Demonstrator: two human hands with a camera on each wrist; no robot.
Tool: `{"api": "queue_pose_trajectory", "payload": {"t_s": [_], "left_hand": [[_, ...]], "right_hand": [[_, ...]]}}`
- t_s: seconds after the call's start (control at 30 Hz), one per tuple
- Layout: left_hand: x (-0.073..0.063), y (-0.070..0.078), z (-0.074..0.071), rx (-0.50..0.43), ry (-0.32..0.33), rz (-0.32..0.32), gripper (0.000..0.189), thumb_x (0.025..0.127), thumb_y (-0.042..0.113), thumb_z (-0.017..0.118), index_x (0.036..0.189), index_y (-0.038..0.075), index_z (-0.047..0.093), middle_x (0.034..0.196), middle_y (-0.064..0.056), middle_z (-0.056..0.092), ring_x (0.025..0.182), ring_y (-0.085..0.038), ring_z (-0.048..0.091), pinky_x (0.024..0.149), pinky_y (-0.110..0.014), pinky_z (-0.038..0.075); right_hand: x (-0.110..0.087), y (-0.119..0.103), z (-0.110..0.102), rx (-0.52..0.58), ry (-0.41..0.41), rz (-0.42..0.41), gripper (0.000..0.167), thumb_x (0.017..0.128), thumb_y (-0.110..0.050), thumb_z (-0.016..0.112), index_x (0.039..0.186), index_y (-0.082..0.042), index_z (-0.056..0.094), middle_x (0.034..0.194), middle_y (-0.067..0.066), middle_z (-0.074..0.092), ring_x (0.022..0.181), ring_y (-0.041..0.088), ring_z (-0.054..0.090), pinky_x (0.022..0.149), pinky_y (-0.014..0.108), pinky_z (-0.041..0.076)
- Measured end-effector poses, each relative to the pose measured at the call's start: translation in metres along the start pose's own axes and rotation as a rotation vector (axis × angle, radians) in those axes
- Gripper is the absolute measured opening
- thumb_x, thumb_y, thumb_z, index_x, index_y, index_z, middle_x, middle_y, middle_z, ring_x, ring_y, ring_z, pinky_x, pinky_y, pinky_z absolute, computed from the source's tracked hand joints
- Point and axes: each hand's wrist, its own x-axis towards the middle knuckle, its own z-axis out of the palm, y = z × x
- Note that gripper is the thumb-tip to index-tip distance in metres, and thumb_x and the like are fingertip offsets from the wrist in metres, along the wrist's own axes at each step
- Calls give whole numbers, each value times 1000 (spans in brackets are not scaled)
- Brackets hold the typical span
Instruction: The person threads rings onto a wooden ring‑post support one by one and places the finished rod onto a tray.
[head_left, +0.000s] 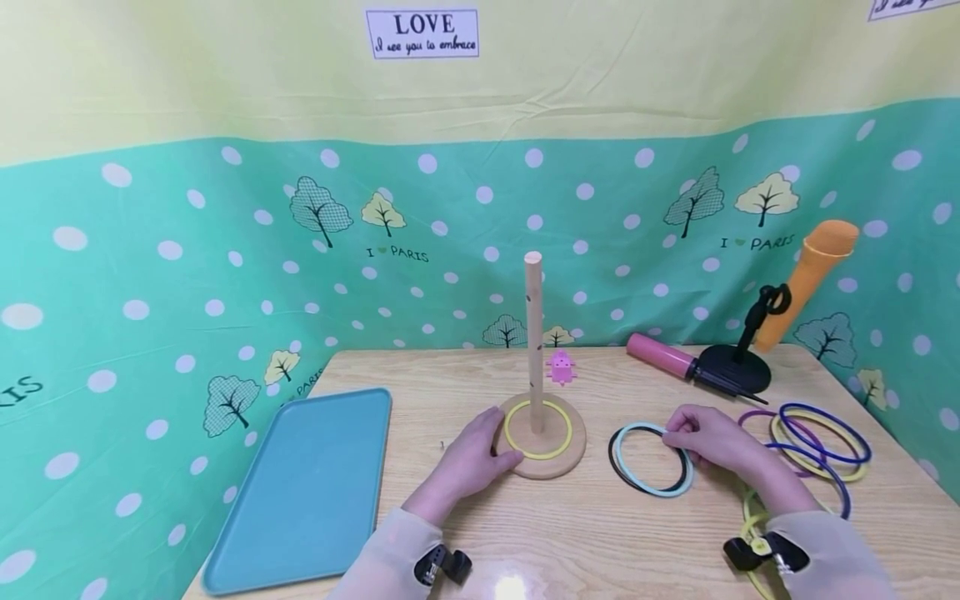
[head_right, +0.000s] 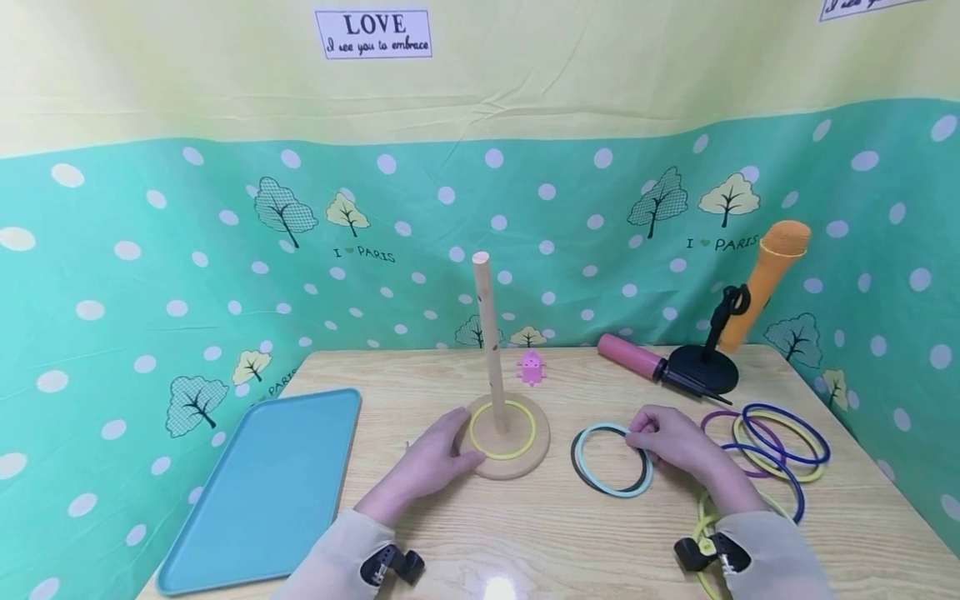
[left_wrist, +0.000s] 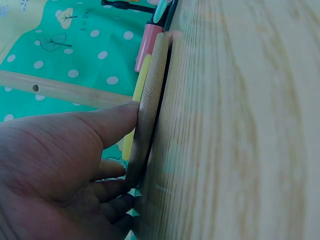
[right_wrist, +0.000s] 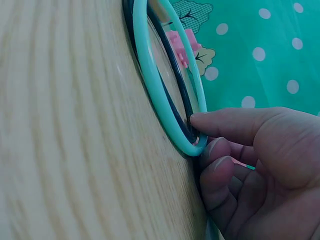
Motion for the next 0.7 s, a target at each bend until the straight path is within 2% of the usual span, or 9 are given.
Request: {"api": "queue_pose_trajectory", "payload": {"t_s": [0.4,0.7], "left_hand": [[0,-2,1,1,0,5,79,100,29,84,158,-11,49,164,-33,46,154,-47,45,128,-58,37],[0,-2,1,2,4,11,79,100,28,84,158,-12,49,164,-34,46,153,-49,45,127,-59,38]], "right_hand": [[1,1,-2,48,25,-2,15,104,-19,79,107,-6,71,88,5,59,67,21,58,53,27,48],[-1,-3,-6,65,55,1,17,104,-21,80,108,-6,75,86,4,61,69,20,58,57,28,48]]}}
